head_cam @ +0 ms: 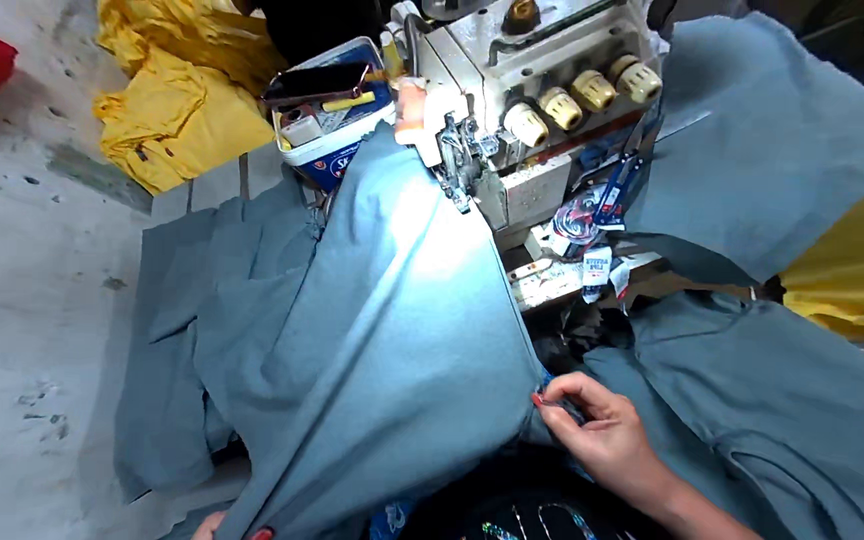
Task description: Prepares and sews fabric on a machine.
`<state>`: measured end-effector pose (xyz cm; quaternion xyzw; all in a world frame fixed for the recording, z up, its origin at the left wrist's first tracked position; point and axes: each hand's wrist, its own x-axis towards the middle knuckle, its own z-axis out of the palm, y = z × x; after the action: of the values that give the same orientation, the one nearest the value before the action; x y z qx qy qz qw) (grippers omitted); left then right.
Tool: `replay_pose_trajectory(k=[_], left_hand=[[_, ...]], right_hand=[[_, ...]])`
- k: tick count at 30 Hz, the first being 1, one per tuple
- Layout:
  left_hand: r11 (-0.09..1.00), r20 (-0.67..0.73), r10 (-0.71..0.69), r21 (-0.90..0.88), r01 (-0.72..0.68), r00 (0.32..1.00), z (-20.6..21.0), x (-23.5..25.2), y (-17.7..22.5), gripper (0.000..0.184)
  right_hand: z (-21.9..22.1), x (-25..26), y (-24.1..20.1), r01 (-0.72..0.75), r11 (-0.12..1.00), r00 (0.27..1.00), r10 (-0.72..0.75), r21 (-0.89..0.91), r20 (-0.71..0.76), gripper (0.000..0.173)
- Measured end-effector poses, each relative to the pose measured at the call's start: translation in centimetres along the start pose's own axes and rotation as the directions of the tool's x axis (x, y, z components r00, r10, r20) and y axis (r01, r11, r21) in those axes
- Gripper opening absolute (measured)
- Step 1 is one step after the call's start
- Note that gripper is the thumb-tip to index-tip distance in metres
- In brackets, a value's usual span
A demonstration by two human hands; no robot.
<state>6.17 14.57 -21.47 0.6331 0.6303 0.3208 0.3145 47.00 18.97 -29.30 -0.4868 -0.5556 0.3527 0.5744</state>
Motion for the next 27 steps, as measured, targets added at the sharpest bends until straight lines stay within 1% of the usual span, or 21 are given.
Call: replay_pose_trajectory(k=[4,6,8,10,14,16,17,19,20,21,22,23,24,25,26,27], left_hand=[[0.992,-0.068,0.093,0.086,-0.087,0.993,-0.6,2.6,1.3,0.019],[0.981,-0.087,0.148,0.138,-0.136,0.985,-1.2,4.1,2.1,0.021],[0.964,-0.098,0.204,0.191,-0.182,0.974,-1.8,5.8,2.8,0.026],[0.947,-0.113,0.24,0.245,-0.207,0.964,-2.2,7.5,3.8,0.027],[0.917,-0.166,0.305,0.316,-0.242,0.938,-2.9,11.3,5.1,0.03],[0.901,-0.21,0.312,0.375,-0.218,0.927,-3.3,13.4,5.3,0.034],[0.882,-0.254,0.328,0.427,-0.199,0.91,-3.3,14.6,5.3,0.036],[0.811,-0.35,0.393,0.568,-0.141,0.85,-2.6,16.9,5.4,0.044],[0.782,-0.361,0.407,0.612,-0.117,0.839,-1.6,17.4,6.2,0.052],[0.761,-0.339,0.435,0.634,-0.139,0.834,0.1,17.3,7.3,0.061],[0.744,-0.295,0.486,0.633,-0.213,0.822,2.6,16.8,8.5,0.067],[0.725,-0.23,0.557,0.604,-0.331,0.798,5.9,15.9,9.2,0.07],[0.704,-0.151,0.614,0.55,-0.45,0.775,9.7,14.8,9.1,0.07],[0.677,-0.075,0.655,0.501,-0.54,0.752,13.6,13.9,8.3,0.07],[0.641,-0.018,0.684,0.492,-0.589,0.73,17.0,13.1,7.1,0.066],[0.617,0.005,0.707,0.485,-0.62,0.708,19.6,12.6,5.7,0.055]], right_hand=[[0.9,3.8,0.4,0.048,0.999,0.999,-0.048,0.004,-0.02,0.01],[1.3,5.8,0.5,0.066,0.998,0.997,-0.065,0.015,-0.028,0.009],[1.8,7.8,0.6,0.08,0.996,0.996,-0.078,0.03,-0.039,0.009],[2.3,9.6,0.6,0.094,0.995,0.994,-0.093,0.033,-0.052,0.009],[2.9,13.0,0.9,0.116,0.992,0.989,-0.12,-0.046,-0.088,0.009],[3.0,14.6,0.5,0.099,0.991,0.989,-0.108,-0.086,-0.105,0.008],[3.0,15.3,0.1,0.087,0.991,0.989,-0.098,-0.098,-0.109,0.009],[2.9,16.6,-0.7,0.045,0.989,0.993,-0.059,-0.138,-0.101,0.015],[2.8,17.2,-1.2,0.001,0.986,0.996,-0.016,-0.164,-0.086,0.017],[2.8,17.7,-1.6,-0.046,0.983,0.997,0.033,-0.177,-0.076,0.017],[2.8,18.1,-1.8,-0.077,0.98,0.995,0.064,-0.184,-0.073,0.017],[2.9,18.4,-2.0,-0.091,0.978,0.994,0.078,-0.188,-0.074,0.017],[2.9,18.5,-1.9,-0.082,0.976,0.995,0.067,-0.201,-0.077,0.017],[3.0,18.5,-1.8,-0.071,0.974,0.995,0.055,-0.214,-0.078,0.017],[2.9,18.5,-1.8,-0.074,0.972,0.995,0.059,-0.224,-0.075,0.018],[2.8,18.4,-1.9,-0.097,0.968,0.994,0.084,-0.23,-0.067,0.02]])
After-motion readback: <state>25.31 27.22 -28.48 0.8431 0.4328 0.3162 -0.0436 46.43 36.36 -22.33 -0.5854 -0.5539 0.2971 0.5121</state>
